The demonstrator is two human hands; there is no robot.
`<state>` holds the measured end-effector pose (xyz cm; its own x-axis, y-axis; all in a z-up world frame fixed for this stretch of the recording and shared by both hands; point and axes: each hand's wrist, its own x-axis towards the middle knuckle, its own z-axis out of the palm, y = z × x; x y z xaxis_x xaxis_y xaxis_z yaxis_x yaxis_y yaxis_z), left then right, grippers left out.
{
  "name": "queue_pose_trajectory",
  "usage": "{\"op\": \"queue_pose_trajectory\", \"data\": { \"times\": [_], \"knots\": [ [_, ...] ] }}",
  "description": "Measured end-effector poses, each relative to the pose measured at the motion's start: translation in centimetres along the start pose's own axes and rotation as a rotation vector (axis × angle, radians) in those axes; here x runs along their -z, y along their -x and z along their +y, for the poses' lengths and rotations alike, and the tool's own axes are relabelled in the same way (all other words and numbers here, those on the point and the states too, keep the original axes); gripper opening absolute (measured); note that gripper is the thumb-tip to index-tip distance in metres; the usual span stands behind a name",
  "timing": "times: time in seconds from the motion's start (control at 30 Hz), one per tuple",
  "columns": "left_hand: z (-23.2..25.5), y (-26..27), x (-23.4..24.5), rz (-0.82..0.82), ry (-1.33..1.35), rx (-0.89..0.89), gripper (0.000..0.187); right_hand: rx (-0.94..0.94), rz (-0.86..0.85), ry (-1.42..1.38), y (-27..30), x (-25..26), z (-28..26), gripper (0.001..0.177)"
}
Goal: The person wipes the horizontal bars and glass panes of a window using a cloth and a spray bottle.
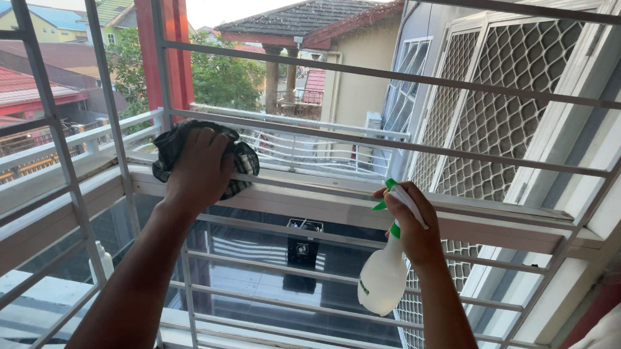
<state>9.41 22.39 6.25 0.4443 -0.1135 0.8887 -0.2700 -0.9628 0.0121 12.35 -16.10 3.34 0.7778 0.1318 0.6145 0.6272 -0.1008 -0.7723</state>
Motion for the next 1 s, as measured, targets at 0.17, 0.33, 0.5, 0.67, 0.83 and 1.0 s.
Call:
{"op": "queue_pose_trajectory", "data": {
  "times": [0.17, 0.33, 0.5, 0.67, 0.83, 1.0],
  "knots": [
    [1.1, 0.7, 0.3, -0.155, -0.011, 0.120, 0.031, 0.001, -0.010, -0.009, 0.0, 0.1, 0.3, 0.020],
    [2.1, -1.5, 0.0, -0.331, -0.005, 0.295, 0.037, 0.011, -0.023, 0.002, 0.1, 0.0, -0.1, 0.020],
    [7.3, -3.1, -1.4, -0.630, 0.061, 0.335, 0.043, -0.018, -0.026, -0.024, 0.1, 0.0, 0.0, 0.021],
    [13.0, -3.9, -2.9, -0.690, 0.035, 0.153, 0.048, -0.023, -0.042, -0.024, 0.0, 0.3, 0.0, 0.023],
    [14.7, -3.9, -4.4, -0.595, 0.052, 0.039, 0.046, -0.049, -0.045, -0.003, 0.2, 0.7, 0.0, 0.024],
    [14.9, -2.9, -5.1, -0.418, 0.048, -0.053, 0.044, 0.006, -0.115, -0.150, -0.2, 1.4, 0.3, 0.023]
  ]
}}
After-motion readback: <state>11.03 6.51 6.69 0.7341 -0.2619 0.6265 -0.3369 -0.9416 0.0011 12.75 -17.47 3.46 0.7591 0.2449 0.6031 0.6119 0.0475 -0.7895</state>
